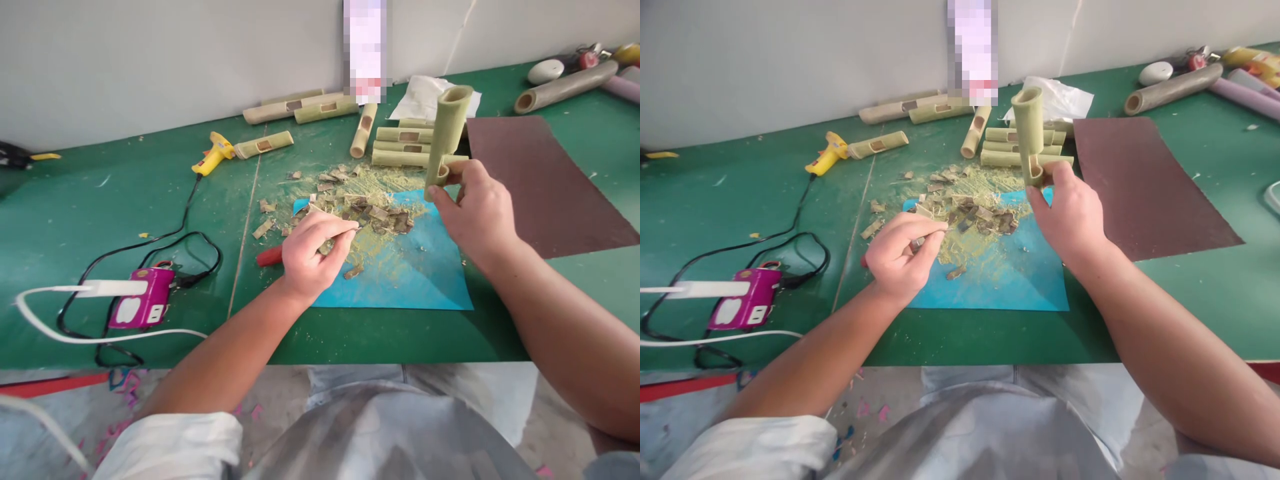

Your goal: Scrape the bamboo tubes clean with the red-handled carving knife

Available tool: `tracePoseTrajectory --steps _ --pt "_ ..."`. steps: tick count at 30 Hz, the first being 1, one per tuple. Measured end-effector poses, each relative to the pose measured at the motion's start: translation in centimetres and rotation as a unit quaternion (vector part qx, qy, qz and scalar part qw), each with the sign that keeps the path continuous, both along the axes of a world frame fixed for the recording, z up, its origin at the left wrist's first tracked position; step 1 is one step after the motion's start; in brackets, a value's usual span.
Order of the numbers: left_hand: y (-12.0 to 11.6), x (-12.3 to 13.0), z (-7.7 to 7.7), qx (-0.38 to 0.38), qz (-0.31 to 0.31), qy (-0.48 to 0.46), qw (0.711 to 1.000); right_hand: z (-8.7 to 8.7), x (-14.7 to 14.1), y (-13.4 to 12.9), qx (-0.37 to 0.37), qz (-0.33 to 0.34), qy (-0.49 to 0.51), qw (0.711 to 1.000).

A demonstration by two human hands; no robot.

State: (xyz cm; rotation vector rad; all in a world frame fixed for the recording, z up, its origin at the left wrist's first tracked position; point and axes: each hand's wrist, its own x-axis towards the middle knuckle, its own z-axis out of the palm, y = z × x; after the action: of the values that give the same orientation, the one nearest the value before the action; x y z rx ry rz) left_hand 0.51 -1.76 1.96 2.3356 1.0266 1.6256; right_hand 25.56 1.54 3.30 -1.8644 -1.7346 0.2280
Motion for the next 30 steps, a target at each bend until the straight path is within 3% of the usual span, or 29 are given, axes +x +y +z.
tracePoseTrajectory --steps 8,13,30 --pt "0.01 0.04 -0.05 -0.004 -0.008 0.0 1.0 -0.78 -0.27 0.72 -0.053 0.015 -0.023 0.998" --pt "0.0 -0.03 -0.1 -0.01 -0.006 0.002 1.0 -0.38 -0.34 0.69 -0.066 0.002 -0.017 0.998" --pt "-0.08 -0.15 -0.13 -0.019 0.004 0.011 1.0 -0.41 -0.11 0.04 -0.067 0.007 -0.001 0.998"
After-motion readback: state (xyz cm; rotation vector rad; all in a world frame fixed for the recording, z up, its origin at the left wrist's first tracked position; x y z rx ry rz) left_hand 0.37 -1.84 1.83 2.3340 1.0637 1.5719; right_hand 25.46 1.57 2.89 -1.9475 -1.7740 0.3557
